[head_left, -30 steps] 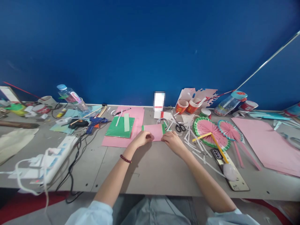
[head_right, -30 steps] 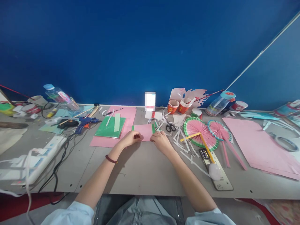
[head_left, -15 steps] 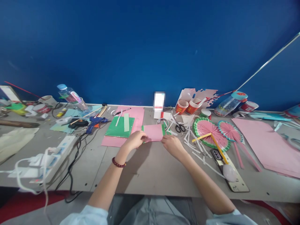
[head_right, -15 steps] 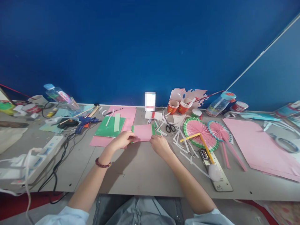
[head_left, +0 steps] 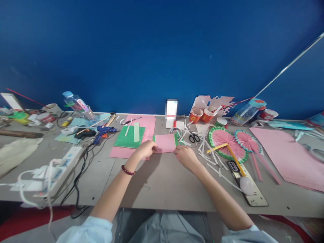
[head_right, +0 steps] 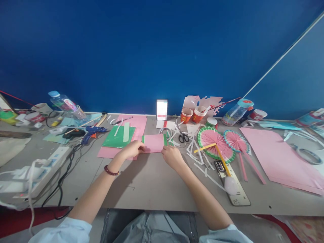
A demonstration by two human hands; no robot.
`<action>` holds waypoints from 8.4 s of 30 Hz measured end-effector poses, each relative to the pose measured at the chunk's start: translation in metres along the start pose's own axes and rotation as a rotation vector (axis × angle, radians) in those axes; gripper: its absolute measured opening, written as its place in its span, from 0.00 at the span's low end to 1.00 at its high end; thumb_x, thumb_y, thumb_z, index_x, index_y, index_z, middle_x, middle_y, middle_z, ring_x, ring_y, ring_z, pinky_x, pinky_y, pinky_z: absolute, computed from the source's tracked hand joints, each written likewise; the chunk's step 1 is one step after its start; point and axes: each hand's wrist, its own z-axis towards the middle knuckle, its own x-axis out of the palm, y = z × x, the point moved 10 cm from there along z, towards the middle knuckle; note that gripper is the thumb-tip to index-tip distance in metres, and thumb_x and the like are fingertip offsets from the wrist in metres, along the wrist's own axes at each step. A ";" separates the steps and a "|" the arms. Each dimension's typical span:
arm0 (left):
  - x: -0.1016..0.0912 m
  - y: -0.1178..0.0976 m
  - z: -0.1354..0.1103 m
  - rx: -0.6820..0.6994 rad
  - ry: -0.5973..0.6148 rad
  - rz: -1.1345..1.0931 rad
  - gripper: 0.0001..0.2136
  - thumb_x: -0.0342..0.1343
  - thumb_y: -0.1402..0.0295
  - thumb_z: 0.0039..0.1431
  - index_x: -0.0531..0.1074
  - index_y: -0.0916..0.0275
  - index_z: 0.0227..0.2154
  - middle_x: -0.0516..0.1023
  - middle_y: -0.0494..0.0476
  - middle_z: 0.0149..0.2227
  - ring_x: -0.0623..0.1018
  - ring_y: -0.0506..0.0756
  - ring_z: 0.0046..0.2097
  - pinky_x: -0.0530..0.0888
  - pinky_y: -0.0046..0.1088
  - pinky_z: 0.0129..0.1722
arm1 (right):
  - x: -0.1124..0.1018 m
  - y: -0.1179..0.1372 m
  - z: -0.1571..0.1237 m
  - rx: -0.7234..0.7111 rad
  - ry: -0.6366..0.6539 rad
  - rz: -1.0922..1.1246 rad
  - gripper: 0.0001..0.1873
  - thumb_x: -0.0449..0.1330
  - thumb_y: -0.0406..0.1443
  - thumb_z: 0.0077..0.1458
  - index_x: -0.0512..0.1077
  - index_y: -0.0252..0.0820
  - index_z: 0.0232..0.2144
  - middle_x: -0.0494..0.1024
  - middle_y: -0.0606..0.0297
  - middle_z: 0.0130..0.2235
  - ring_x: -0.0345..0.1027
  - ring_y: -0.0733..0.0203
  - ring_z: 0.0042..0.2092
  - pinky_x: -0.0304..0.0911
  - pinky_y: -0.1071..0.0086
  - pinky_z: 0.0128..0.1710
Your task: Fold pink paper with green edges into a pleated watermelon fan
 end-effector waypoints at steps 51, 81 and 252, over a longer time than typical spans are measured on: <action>0.004 0.003 0.007 -0.005 0.116 0.103 0.09 0.51 0.77 0.47 0.75 0.63 0.27 0.80 0.56 0.31 0.76 0.52 0.31 0.67 0.23 0.29 | 0.001 -0.003 -0.001 0.044 -0.012 0.022 0.13 0.50 0.27 0.55 0.74 0.39 0.34 0.75 0.59 0.39 0.66 0.59 0.43 0.57 0.70 0.40; 0.053 -0.051 -0.058 0.175 -0.389 0.570 0.21 0.45 0.68 0.60 0.61 0.68 0.55 0.68 0.65 0.48 0.66 0.61 0.51 0.67 0.39 0.49 | 0.007 0.034 -0.025 0.076 -0.138 -0.130 0.24 0.52 0.33 0.57 0.62 0.37 0.56 0.70 0.51 0.47 0.61 0.49 0.48 0.56 0.60 0.44; 0.040 -0.054 -0.045 0.508 -0.398 0.558 0.09 0.48 0.76 0.61 0.70 0.63 0.41 0.73 0.57 0.36 0.72 0.56 0.40 0.68 0.34 0.38 | -0.006 -0.018 -0.026 -0.101 -0.366 0.179 0.09 0.52 0.25 0.53 0.69 0.40 0.31 0.73 0.61 0.32 0.66 0.58 0.36 0.61 0.66 0.38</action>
